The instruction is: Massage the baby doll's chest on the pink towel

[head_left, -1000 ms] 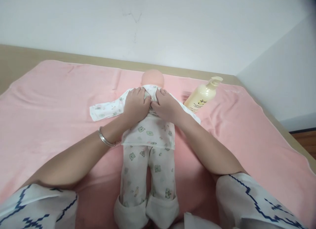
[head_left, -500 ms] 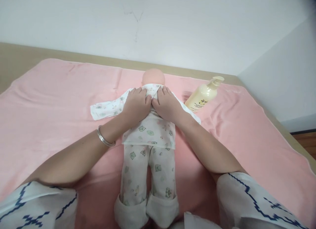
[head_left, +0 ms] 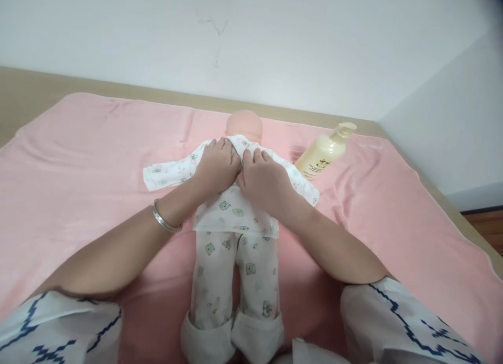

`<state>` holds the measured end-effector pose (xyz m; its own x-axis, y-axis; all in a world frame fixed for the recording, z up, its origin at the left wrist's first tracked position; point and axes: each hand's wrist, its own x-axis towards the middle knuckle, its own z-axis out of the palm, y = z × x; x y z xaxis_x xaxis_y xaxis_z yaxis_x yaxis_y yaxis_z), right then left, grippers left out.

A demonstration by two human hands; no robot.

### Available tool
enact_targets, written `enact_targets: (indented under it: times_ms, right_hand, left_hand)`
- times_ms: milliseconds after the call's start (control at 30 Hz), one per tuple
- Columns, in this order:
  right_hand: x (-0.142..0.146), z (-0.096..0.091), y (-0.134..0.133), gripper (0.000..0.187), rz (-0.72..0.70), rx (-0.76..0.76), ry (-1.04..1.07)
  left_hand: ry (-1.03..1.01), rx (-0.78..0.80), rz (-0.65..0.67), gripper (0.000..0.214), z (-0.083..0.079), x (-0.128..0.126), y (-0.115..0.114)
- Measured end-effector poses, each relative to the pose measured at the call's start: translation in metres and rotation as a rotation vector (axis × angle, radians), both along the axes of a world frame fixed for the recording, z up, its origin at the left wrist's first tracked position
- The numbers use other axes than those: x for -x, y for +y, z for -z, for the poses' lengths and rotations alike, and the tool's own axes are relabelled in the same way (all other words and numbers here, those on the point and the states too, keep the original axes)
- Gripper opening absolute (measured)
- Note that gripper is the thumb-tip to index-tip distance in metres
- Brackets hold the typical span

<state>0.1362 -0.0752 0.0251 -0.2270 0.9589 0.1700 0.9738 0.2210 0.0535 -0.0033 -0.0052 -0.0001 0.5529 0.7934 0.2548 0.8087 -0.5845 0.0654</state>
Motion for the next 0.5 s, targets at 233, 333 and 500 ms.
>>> enact_targets:
  times_ms: [233, 333, 500]
  right_hand:
    - [-0.027, -0.001, 0.045, 0.051, -0.031, 0.138, 0.081]
    - [-0.026, 0.001, 0.040, 0.057, -0.036, 0.134, 0.039]
    - [-0.005, 0.001, 0.006, 0.062, -0.095, 0.053, -0.112]
  left_hand:
    - [-0.118, 0.095, 0.004, 0.037, -0.024, -0.006, -0.038]
    - [-0.212, 0.236, -0.056, 0.035, -0.030, -0.003, -0.030]
    - [-0.276, 0.295, -0.098, 0.033, -0.012, 0.004, 0.006]
